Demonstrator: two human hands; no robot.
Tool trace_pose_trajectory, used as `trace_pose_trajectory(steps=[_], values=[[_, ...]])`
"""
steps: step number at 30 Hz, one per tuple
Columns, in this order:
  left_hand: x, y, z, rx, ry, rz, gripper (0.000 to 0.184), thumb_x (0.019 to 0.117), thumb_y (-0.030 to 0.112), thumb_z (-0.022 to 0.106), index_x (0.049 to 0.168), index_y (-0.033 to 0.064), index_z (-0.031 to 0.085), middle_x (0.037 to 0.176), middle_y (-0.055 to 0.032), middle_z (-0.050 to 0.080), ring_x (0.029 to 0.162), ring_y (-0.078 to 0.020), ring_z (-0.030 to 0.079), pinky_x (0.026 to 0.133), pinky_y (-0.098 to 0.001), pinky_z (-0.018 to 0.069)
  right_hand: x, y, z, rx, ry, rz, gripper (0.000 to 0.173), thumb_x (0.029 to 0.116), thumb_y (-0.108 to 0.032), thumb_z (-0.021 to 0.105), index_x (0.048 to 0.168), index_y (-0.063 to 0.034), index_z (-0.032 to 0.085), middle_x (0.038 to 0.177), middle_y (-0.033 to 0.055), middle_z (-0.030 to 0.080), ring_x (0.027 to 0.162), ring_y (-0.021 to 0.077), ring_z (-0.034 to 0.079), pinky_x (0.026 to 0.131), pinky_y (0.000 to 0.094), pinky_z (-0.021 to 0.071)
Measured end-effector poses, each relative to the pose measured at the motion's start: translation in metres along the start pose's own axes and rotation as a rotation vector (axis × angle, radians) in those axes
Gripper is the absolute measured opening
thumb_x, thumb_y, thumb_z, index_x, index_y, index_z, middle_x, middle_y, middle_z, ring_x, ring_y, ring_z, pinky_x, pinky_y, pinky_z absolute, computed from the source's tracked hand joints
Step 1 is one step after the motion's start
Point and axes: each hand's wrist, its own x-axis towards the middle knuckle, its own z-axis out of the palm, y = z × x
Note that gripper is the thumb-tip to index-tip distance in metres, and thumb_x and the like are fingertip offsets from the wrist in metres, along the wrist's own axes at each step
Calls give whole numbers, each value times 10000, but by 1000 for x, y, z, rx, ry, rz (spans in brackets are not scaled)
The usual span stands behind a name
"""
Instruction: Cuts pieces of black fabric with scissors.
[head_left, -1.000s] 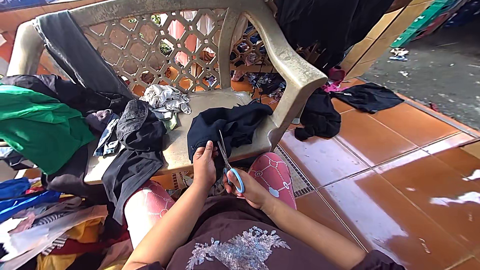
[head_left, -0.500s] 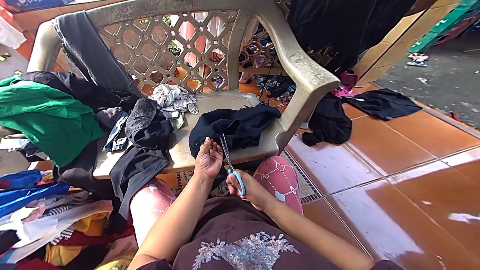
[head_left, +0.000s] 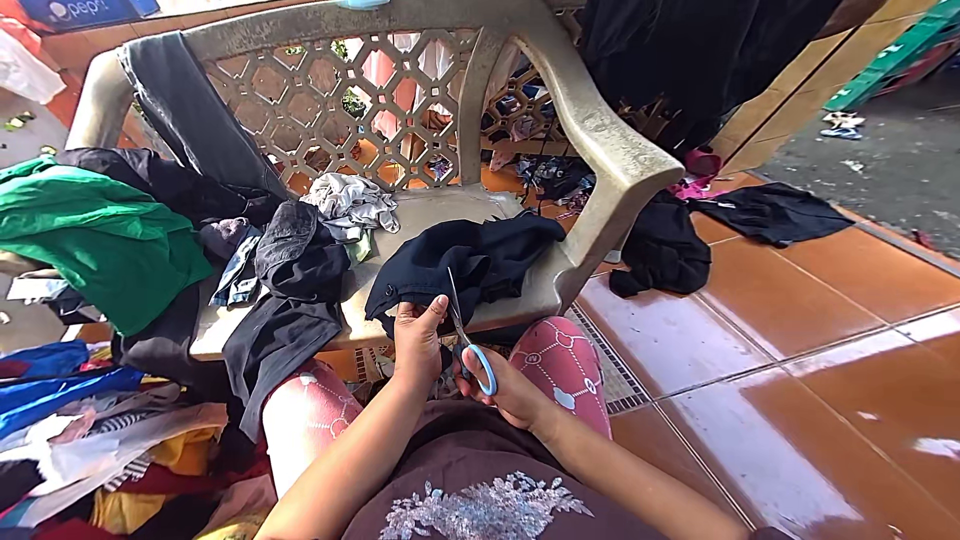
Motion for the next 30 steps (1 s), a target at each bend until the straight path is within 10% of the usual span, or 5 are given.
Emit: trace_pose_trajectory(steps=[24,30], values=[[-7,-4,-5,-3,-9,-54,252,914,-150,601,1081,18,515,854,-33,668,739,-72,640,700,-213,544,-10,6,11,141,90,-18,231,1069,-183,452,882,-115,570,610,-89,561,475,-45,466,457,101,364],[-15,-5,-10,59,-113,-73,196,913,-131,609,1046,3,553,841,-29,692,760,-69,658,736,-225,554,-4,2,1,103,19,19,351,1090,-371,352,937,-118,541,649,-81,566,467,-44,442,447,97,345]])
